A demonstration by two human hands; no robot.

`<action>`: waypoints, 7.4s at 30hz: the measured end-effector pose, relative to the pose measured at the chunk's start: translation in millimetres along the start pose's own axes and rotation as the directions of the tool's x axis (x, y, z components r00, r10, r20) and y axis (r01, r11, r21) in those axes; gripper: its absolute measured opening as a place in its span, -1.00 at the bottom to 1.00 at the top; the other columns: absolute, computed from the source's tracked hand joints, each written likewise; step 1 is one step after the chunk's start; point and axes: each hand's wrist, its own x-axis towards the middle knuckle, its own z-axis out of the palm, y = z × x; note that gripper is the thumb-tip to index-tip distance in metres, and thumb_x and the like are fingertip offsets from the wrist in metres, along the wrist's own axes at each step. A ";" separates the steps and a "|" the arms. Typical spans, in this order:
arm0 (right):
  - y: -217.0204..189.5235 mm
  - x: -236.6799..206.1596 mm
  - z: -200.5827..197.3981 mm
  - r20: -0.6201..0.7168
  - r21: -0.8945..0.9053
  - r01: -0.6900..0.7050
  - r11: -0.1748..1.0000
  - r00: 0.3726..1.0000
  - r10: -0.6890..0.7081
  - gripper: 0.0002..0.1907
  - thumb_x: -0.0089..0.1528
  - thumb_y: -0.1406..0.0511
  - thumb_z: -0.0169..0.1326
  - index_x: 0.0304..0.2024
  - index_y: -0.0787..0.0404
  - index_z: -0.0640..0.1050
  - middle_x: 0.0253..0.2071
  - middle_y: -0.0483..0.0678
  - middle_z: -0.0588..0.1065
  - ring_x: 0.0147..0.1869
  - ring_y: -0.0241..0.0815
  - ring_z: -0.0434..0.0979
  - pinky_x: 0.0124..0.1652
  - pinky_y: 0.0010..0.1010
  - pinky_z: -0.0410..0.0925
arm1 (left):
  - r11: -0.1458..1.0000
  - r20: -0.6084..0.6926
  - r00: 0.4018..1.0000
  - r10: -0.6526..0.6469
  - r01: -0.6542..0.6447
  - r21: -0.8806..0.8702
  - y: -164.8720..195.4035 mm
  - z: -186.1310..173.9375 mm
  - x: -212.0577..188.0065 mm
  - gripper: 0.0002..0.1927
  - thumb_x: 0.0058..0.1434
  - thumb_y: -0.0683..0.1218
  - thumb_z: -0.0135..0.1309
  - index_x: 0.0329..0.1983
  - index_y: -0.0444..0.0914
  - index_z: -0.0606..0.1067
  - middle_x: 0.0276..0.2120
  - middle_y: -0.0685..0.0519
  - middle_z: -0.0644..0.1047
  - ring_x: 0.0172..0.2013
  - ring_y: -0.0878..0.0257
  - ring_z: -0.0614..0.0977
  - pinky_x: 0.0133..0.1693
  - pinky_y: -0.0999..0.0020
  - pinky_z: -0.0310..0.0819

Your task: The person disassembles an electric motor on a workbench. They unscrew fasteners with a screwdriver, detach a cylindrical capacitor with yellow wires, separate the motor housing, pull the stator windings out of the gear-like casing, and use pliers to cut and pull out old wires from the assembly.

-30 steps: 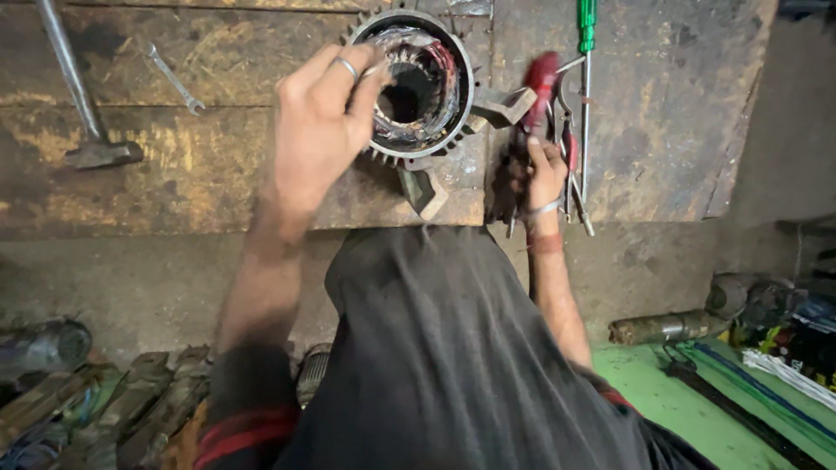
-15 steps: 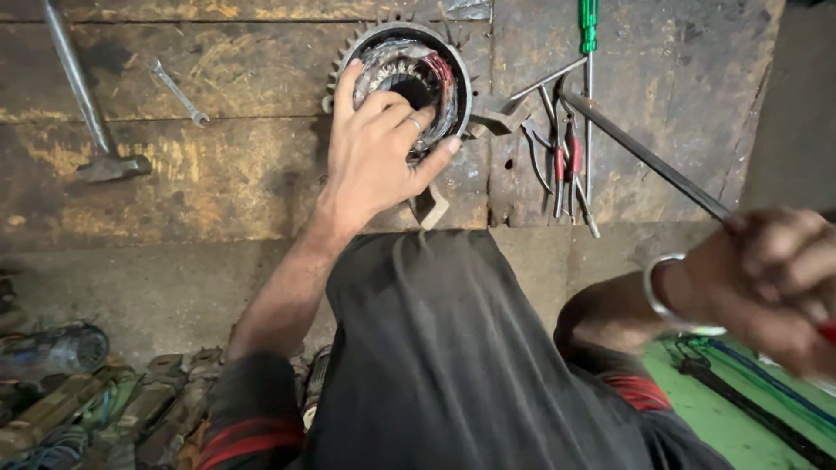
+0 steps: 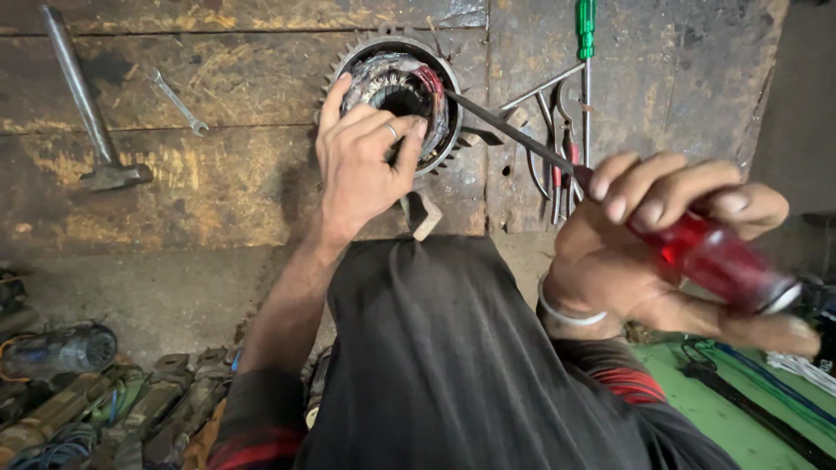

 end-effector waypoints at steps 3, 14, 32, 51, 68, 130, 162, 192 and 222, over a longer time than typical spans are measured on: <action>0.6 -3.6 15.3 -0.062 -0.166 -0.022 0.986 0.998 0.011 -0.22 0.31 -0.31 -0.27 0.02 0.25 0.38 -0.24 0.14 0.37 -0.35 0.06 0.50 -0.28 0.00 0.52 | 0.999 -0.037 0.999 0.026 -0.025 0.023 3.5 0.2 3.1 -0.84 0.35 -0.09 0.25 -0.31 -0.26 0.66 -0.42 0.03 0.60 -0.31 0.13 0.61 0.41 0.02 0.18; 8.7 -32.8 -41.2 0.029 0.104 0.095 0.990 0.995 -0.099 -0.60 0.31 -0.07 -0.08 -0.38 0.06 0.32 -0.40 -0.18 0.25 -0.56 -0.34 0.30 -0.51 -0.44 0.29 | 0.991 0.043 0.992 0.117 -0.120 0.058 5.6 -8.2 7.9 -0.61 0.13 0.16 0.42 -0.31 -0.24 0.66 -0.46 0.04 0.57 -0.32 0.13 0.59 0.39 -0.15 0.11; -8.6 -17.9 -10.1 0.083 -0.115 -0.054 0.992 0.995 0.063 -0.60 0.43 0.02 -0.15 -0.25 0.20 0.34 -0.32 0.00 0.35 -0.35 -0.06 0.54 -0.27 -0.11 0.51 | 0.991 0.056 0.990 0.130 -0.132 0.036 4.3 -7.5 8.2 -0.73 0.23 0.04 0.33 -0.31 -0.26 0.64 -0.46 0.02 0.54 -0.36 0.10 0.57 0.42 -0.21 0.11; 33.6 -102.8 -103.0 0.035 -0.210 -0.241 0.947 0.967 0.254 -0.54 0.36 -0.02 0.07 -0.05 0.24 0.45 0.02 0.14 0.38 0.12 0.19 0.51 -0.02 0.03 0.53 | 0.993 0.093 0.989 0.115 -0.117 0.022 3.5 -8.0 10.5 -0.82 0.13 -0.06 0.27 -0.29 -0.26 0.65 -0.45 0.02 0.53 -0.32 0.09 0.59 0.40 -0.24 0.15; -60.2 -87.3 -87.6 0.247 -0.873 -0.147 0.465 0.688 0.682 -0.61 0.32 0.25 0.11 0.15 0.27 0.45 -0.14 0.20 0.53 -0.17 0.08 0.61 -0.14 -0.19 0.45 | 0.969 0.080 0.968 0.237 -0.229 -0.096 -8.8 -12.5 22.9 -0.75 0.13 -0.07 0.31 -0.54 -0.25 0.52 -0.53 0.02 0.49 -0.40 0.07 0.53 0.37 -0.14 0.30; 63.8 -181.0 -209.5 -0.228 -0.918 -0.377 0.124 0.756 0.614 -0.71 0.26 0.22 0.28 -0.17 0.33 0.57 -0.46 -0.02 0.51 -0.39 -0.25 0.43 -0.32 -0.40 0.38 | 0.958 0.070 0.997 0.033 -0.011 -0.287 -55.2 -2.4 48.9 -0.40 0.29 -0.24 0.38 0.28 -0.23 0.32 -0.31 0.03 0.50 -0.19 0.25 0.61 -0.05 0.29 0.57; 106.3 6.6 -31.1 0.835 -0.448 0.577 0.683 0.544 0.088 -0.71 0.23 0.58 0.28 -0.04 0.28 0.58 -0.02 0.03 0.59 0.08 0.03 0.63 0.25 -0.03 0.42 | 0.665 -0.050 0.972 -0.228 0.117 -0.738 -114.8 3.8 51.0 -0.75 0.43 -0.10 0.30 -0.13 -0.39 0.51 -0.28 0.07 0.56 -0.30 0.38 0.58 -0.22 0.44 0.53; 43.7 -67.5 -36.8 0.449 -0.758 0.084 0.647 0.788 0.423 -0.74 0.32 0.41 0.21 0.06 0.31 0.56 -0.16 0.07 0.58 -0.15 -0.12 0.59 -0.11 -0.38 0.43 | 0.637 -0.147 0.881 -0.450 0.201 -0.744 -57.5 -35.7 -17.2 -0.75 0.48 -0.18 0.11 0.15 -0.42 0.55 0.05 -0.14 0.63 0.06 0.19 0.70 0.16 0.32 0.64; 101.8 82.0 42.4 0.908 0.080 0.816 0.573 -0.297 0.297 -0.80 0.25 0.21 0.22 -0.17 0.16 0.55 -0.21 -0.10 0.44 0.02 -0.07 0.42 0.10 -0.21 0.27 | 0.965 0.359 0.897 0.258 -0.255 -0.057 -37.9 -71.6 -4.9 -0.30 0.05 0.18 0.39 0.19 -0.23 0.52 0.16 -0.10 0.43 0.33 -0.11 0.33 0.40 -0.30 -0.04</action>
